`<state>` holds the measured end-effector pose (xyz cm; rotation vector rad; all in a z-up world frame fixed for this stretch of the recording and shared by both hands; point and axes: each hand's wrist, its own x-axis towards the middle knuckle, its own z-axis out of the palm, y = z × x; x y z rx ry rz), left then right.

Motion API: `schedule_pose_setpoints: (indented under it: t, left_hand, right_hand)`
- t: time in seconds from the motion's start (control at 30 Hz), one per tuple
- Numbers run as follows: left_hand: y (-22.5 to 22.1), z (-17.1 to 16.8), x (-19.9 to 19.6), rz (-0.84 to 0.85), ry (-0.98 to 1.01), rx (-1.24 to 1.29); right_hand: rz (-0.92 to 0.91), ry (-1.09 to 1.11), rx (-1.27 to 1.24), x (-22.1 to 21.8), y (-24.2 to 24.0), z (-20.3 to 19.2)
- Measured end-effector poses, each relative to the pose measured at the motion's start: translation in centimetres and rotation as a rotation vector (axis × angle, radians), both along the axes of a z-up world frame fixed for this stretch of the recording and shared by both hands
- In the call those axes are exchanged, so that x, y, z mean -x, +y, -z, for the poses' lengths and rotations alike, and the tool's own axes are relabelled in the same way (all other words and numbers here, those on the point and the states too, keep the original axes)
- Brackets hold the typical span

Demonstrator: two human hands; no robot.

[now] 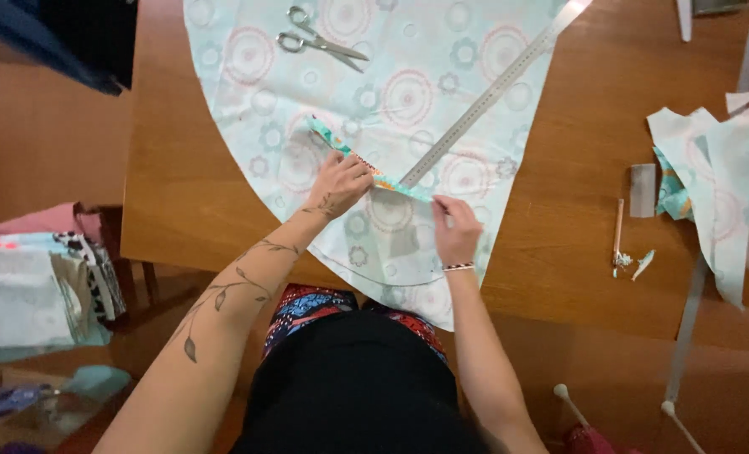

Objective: The person is preparing fabric for sewing by unfolding it, smoothing it out on a table, and using a ruler and scissors to align and mark the material.

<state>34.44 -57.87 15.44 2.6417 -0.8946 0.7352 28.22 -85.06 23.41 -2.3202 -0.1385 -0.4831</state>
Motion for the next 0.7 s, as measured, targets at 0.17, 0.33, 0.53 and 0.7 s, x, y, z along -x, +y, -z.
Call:
schedule_pose_setpoints:
  t: [0.17,0.33,0.53,0.7]
  left_hand:
    - [-0.3,-3.5,1.3,0.007,0.018,0.086]
    - [0.0,-2.7,1.6,0.012,0.014,0.119]
    - [-0.1,-3.7,1.7,0.058,0.04,0.216]
    - [0.2,-4.0,1.6,0.086,0.047,0.216]
  right_hand:
    - [-0.173,0.064,-0.165,0.7,4.4,1.9]
    - [-0.233,0.02,-0.082,1.0,5.0,2.2]
    - [-0.256,-0.094,0.116,0.5,4.7,2.2]
    - [-0.247,-0.1,0.161,0.6,4.7,3.1]
